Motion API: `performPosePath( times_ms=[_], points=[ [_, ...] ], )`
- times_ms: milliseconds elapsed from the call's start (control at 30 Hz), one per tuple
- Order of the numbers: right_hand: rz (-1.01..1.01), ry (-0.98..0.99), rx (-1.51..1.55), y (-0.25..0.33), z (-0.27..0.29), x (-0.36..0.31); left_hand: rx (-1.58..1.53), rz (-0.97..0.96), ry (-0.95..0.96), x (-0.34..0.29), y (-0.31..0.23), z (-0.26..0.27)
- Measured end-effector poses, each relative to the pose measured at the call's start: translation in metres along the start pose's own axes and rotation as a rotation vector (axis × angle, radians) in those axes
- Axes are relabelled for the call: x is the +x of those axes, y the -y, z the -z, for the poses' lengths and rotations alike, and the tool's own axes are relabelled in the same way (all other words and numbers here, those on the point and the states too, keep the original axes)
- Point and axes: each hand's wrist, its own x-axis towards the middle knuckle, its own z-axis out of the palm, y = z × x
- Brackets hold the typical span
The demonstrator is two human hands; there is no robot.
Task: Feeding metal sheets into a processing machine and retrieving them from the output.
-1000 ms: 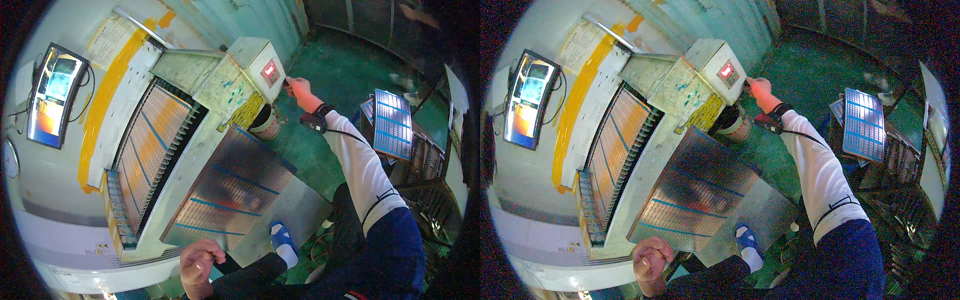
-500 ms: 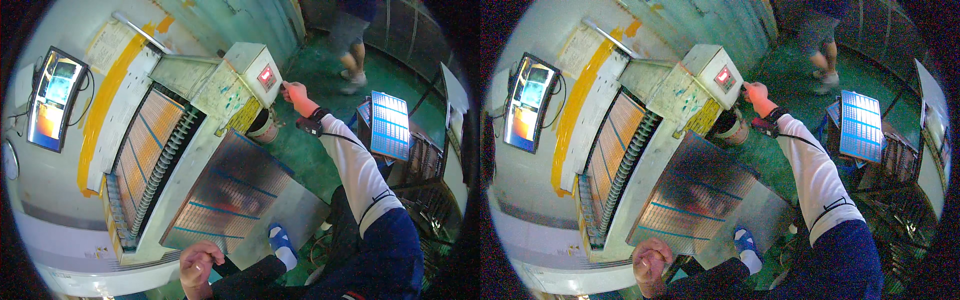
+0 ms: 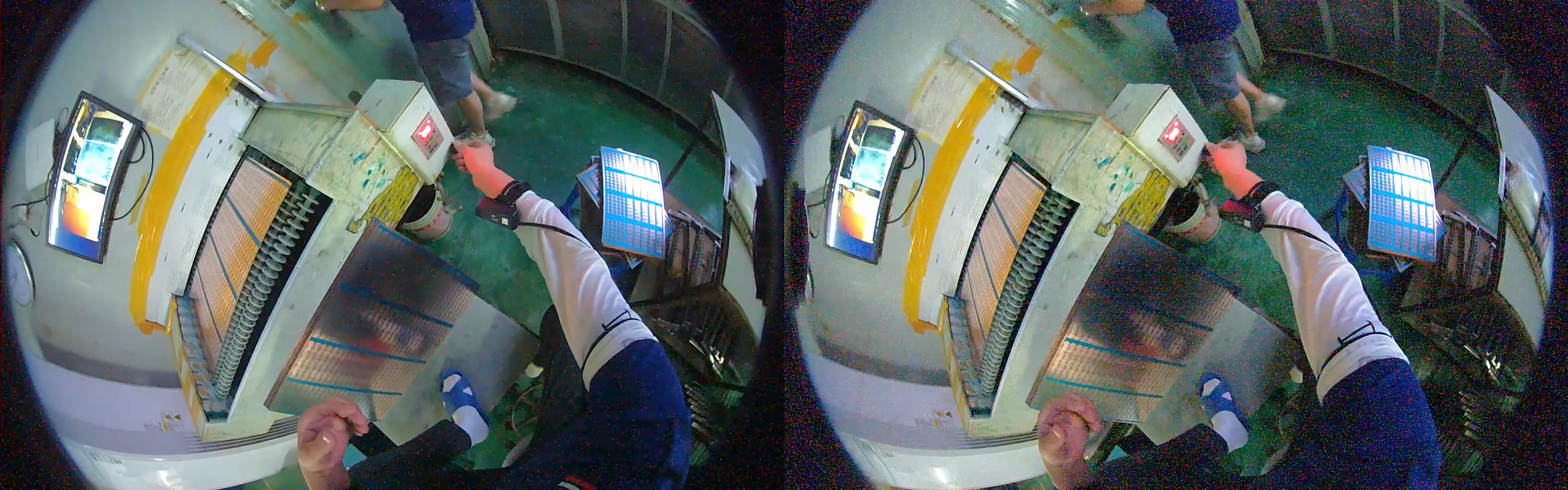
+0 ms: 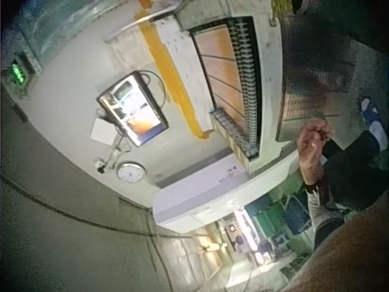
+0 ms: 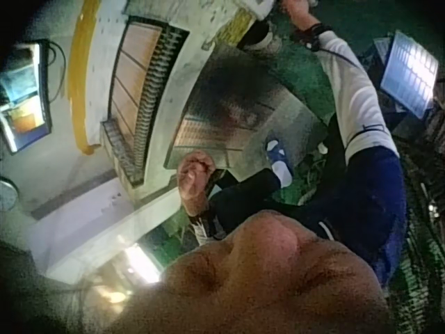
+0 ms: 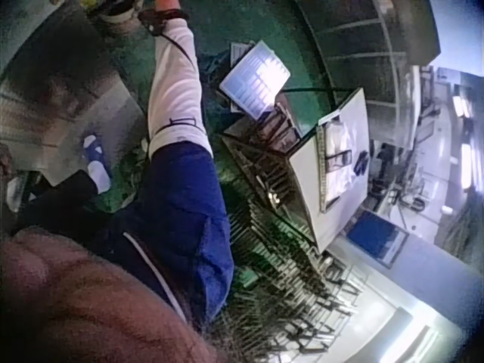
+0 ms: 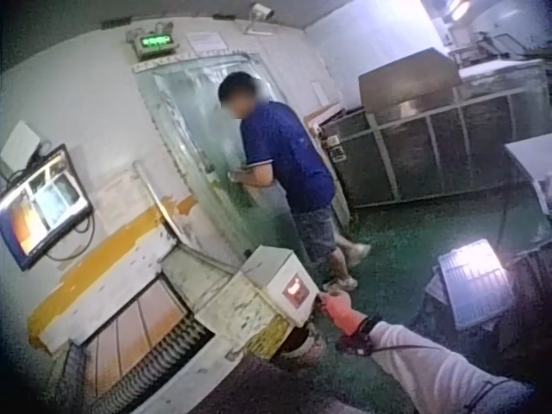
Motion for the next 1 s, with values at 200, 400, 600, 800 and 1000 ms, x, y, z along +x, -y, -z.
performPosePath(
  times_ms=[200, 400, 600, 800, 1000],
  points=[
    [-0.017, -0.041, -0.008, -0.0029, -0.0025, 0.0034, 0.011, 0.036, -0.014, -0.0025, 0.0, 0.0027],
    [0.005, -0.059, -0.022, -0.0023, -0.0037, 0.0008, 0.005, 0.035, -0.024, -0.0034, 0.0005, 0.0022],
    [0.005, -0.058, -0.027, 0.0007, -0.003, -0.0015, 0.007, 0.043, -0.029, -0.0034, 0.001, 0.0025],
    [-0.001, -0.067, -0.045, 0.0026, -0.0038, -0.0043, -0.006, 0.02, 0.003, -0.0014, 0.0019, 0.0025],
    [-0.002, -0.038, -0.03, 0.0036, -0.004, -0.005, -0.025, 0.033, 0.028, 0.0011, 0.0025, 0.0033]
  ],
)
